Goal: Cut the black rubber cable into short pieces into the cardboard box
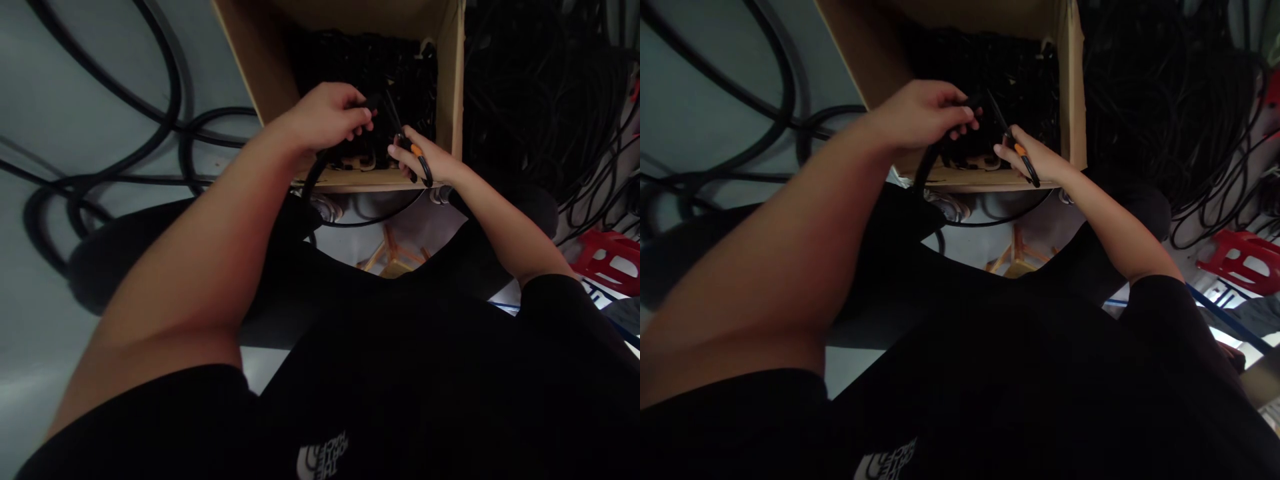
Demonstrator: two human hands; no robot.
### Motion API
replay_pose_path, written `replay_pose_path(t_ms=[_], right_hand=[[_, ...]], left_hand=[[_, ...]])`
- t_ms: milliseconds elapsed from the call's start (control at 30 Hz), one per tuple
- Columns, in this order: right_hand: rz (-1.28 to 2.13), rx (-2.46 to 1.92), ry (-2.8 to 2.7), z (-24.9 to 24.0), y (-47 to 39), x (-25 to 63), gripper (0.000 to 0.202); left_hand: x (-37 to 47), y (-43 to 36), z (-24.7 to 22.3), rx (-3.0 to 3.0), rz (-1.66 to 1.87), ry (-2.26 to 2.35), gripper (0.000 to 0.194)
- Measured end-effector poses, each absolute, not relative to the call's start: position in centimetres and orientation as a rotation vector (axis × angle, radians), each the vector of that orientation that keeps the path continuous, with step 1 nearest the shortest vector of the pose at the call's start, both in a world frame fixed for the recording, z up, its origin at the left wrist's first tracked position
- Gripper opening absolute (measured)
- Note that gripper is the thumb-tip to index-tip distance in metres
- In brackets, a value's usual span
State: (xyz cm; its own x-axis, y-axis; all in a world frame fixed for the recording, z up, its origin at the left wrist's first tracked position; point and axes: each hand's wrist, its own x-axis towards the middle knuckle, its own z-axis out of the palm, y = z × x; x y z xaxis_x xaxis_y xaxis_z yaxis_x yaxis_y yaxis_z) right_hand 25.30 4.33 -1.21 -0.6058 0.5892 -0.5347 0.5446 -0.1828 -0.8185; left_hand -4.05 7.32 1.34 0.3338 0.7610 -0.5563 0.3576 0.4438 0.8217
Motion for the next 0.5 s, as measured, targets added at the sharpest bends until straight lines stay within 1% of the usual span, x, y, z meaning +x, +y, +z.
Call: replay_pose_path(t_ms=[200, 300, 333, 500], right_hand=[[1.88, -1.249, -2.197, -1.7, 4.6, 25.8, 0.061], [1.866, -1.201, -2.242, -1.7, 4.9, 25.8, 0.058], [1.867, -1.201, -2.246, -1.7, 5.0, 25.7, 0.058], [1.872, -1.244, -2.225, -1.1, 5.0, 25.2, 0.053]], left_hand=[[-3.0, 6.6, 0.1, 1.115, 0.319, 1.152, 0.009], [-2.8, 6.4, -0.1, 1.039, 0.373, 1.146, 0.025], [-2.8, 6.4, 0.0, 1.034, 0.384, 1.141, 0.027], [-2.6, 6.4, 0.6, 1.065, 0.378, 1.12, 0.021]])
